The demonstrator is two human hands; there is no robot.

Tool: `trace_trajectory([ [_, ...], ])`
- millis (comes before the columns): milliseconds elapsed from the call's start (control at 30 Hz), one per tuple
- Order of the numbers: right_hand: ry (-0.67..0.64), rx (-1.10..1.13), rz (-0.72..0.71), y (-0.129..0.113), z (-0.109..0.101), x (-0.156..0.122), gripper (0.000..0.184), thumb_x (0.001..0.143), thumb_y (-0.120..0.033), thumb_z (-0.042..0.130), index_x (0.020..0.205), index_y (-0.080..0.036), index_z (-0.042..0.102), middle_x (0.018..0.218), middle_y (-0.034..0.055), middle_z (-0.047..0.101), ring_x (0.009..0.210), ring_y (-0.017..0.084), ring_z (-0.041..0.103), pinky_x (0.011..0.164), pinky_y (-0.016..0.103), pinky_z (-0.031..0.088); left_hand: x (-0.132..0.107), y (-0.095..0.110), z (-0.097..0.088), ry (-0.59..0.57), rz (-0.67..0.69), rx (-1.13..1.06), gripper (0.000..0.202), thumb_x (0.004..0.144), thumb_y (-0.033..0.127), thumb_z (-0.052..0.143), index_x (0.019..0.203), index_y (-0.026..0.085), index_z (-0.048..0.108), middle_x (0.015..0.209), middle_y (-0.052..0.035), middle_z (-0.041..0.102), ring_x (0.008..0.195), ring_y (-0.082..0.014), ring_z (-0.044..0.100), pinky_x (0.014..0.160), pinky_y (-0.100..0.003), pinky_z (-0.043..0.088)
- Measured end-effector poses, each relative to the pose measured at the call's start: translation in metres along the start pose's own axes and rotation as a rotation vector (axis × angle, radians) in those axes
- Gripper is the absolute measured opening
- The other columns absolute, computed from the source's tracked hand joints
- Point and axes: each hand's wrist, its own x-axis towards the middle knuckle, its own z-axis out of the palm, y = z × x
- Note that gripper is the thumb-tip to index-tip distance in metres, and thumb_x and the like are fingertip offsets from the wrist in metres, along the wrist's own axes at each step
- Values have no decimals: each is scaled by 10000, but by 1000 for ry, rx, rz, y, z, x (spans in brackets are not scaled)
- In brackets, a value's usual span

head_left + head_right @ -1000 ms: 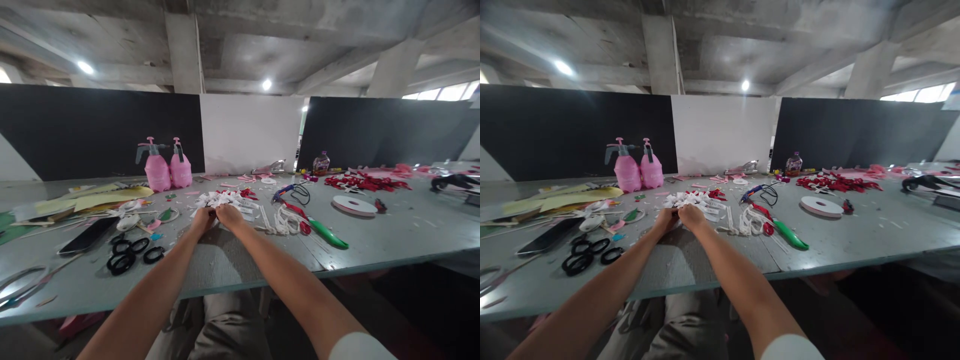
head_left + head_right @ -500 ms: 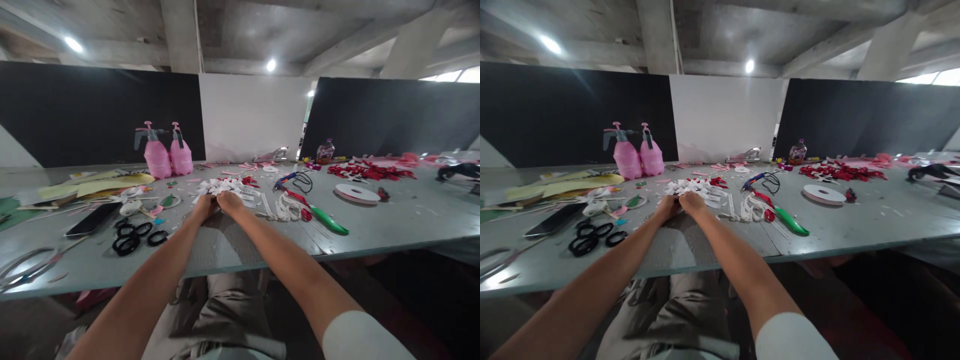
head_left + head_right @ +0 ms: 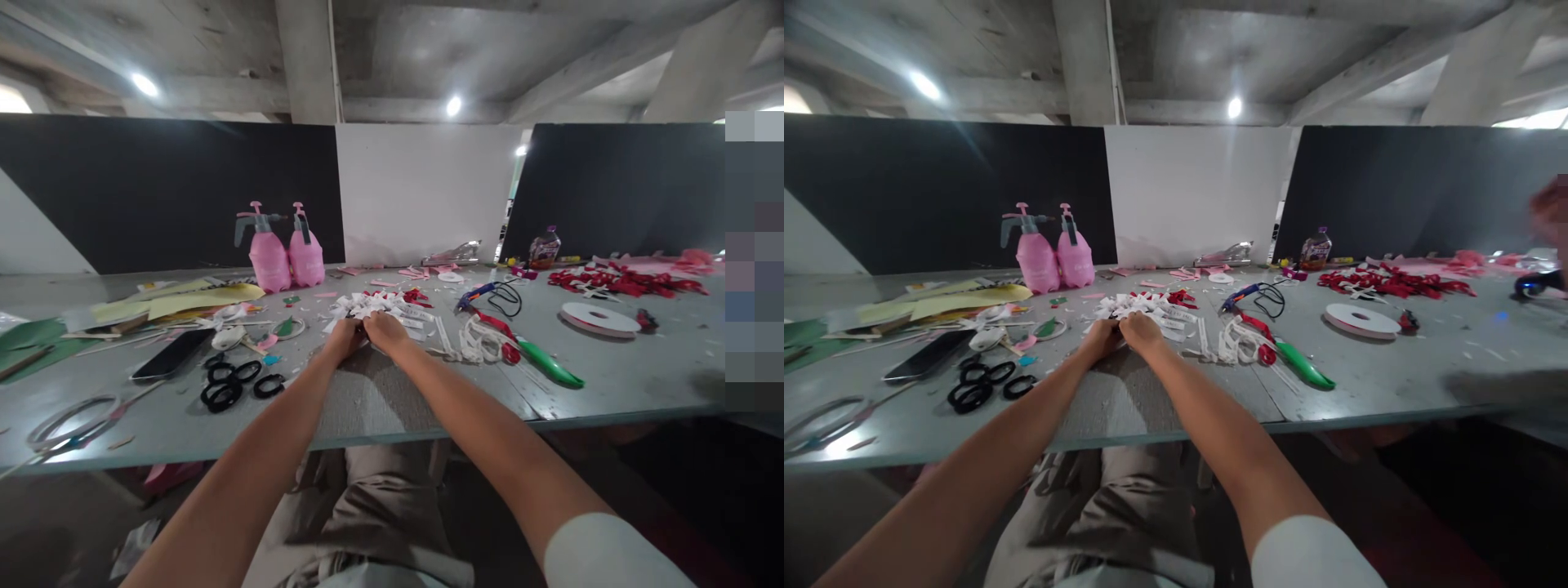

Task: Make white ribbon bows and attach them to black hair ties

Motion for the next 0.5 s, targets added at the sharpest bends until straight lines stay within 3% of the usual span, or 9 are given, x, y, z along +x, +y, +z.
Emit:
trace_trajectory([
  [167, 1, 26, 3, 6, 3, 0, 357, 900, -77, 332, 1103, -85, 625, 1055, 178, 637, 1001, 255, 585, 793, 324, 467, -1, 3, -1, -2, 18, -42, 231, 746, 199, 498, 796, 150, 718, 855, -108, 728, 777, -224, 635, 704, -296, 450],
  [300, 37, 134, 44, 18, -1, -4, 311, 928, -198, 371, 1088, -149, 633, 1025, 137, 655, 934, 232, 607, 772, 306, 438, -2, 7, -5, 30, 31, -169, 241, 758, 263, 519, 840, 162, 722, 829, -69, 724, 724, -185, 622, 698, -271, 443],
  [400, 171, 286, 167, 27, -1, -7, 253, 898, -273, 450, 1017, -175, 650, 943, 97, 680, 852, 207, 617, 734, 279, 411, 0, 9, -11, 208, -97, -249, 256, 760, 309, 523, 841, 150, 707, 743, -39, 690, 653, -153, 579, 635, -249, 416],
  [500, 246, 503, 314, 34, 7, -5, 253, 872, -281, 467, 819, -157, 680, 765, 83, 680, 752, 184, 611, 679, 256, 389, 3, 11, -17, 346, -203, -422, 264, 745, 337, 531, 831, 136, 678, 668, -9, 632, 577, -120, 521, 569, -229, 383],
])
